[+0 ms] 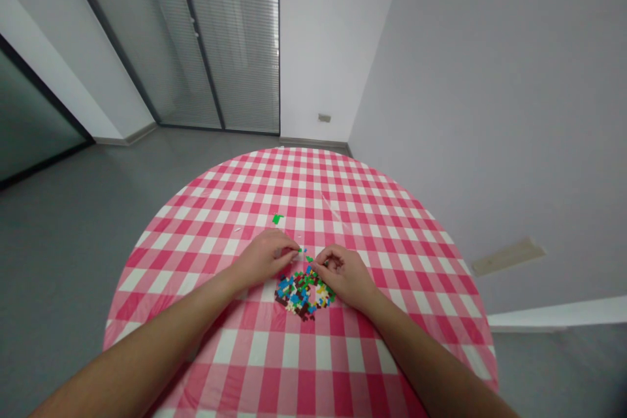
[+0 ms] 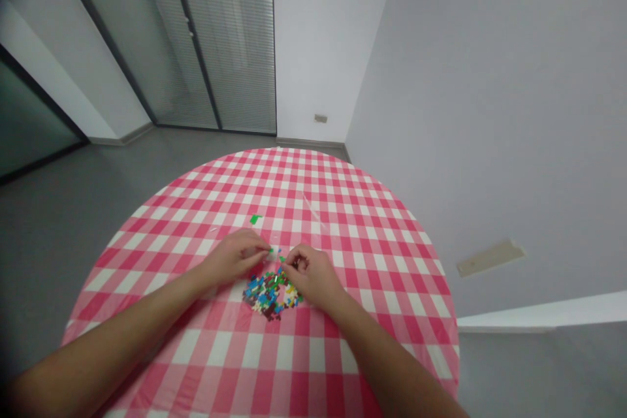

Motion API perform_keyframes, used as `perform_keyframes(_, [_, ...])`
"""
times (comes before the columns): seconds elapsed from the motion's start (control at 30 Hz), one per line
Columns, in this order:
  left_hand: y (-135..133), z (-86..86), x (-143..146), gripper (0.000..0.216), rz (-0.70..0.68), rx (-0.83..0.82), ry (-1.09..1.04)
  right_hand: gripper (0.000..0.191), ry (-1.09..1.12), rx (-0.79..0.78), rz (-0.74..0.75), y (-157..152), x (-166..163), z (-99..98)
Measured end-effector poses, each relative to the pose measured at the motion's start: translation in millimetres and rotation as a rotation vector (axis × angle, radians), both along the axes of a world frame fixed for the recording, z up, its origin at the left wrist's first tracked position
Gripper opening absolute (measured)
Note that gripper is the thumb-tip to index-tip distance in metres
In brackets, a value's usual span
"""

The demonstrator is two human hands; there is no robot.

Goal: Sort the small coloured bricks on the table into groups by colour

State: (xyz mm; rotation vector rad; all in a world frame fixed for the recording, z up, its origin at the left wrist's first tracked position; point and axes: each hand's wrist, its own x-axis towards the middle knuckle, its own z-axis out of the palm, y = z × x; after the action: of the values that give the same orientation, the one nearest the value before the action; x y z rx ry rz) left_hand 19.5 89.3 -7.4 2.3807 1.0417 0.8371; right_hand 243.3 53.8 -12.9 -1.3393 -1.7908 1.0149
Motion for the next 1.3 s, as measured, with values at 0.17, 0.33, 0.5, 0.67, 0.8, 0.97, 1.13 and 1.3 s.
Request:
perform_keyframes(0.17, [27.6, -10.3, -27.0, 0.015, 0.198, 0.018, 0.088, 0.016, -0.044, -0.011, -0.024, 2.6, 4.5, 1.4])
perform_keyframes(0.33, [43.3, -22.2, -36.2, 0.017, 0.25, 0.1, 0.191, 0.016, -0.028, -0.02, -0.037, 3.3, 5.4, 2.0])
perform_keyframes(0.5, [45.9, -27.8, -37.4, 0.019, 0.308, 0.139, 0.185, 0.015, -0.023, -0.008, -0.033, 2.9, 5.8, 0.9])
perform_keyframes(0.67, [46.0, -27.7, -37.4, 0.018, 0.378, 0.131, 0.149, 0.016, -0.028, 0.003, -0.022, 4.0, 7.0, -2.2])
perform_keyframes(0.8, [46.0, -25.5, -35.0, 0.016, 0.406, 0.089, 0.184, 0.015, -0.031, -0.005, -0.018, 3.9, 7.1, -2.1])
perform_keyframes(0.97, [45.4, -24.9, -32.7, 0.011, 0.432, 0.105, 0.184, 0.014, -0.018, -0.019, -0.017, 2.9, 6.6, 2.3])
perform_keyframes(1.13, [45.4, -27.0, -30.7, 0.015, 0.431, 0.113, 0.185, 0.014, -0.012, -0.015, -0.023, 3.2, 5.9, 4.6])
perform_keyframes(1.3, [45.4, -27.2, -28.0, 0.022, 0.44, 0.118, 0.248, 0.015, 0.006, -0.006, -0.024, 3.4, 5.2, 5.4])
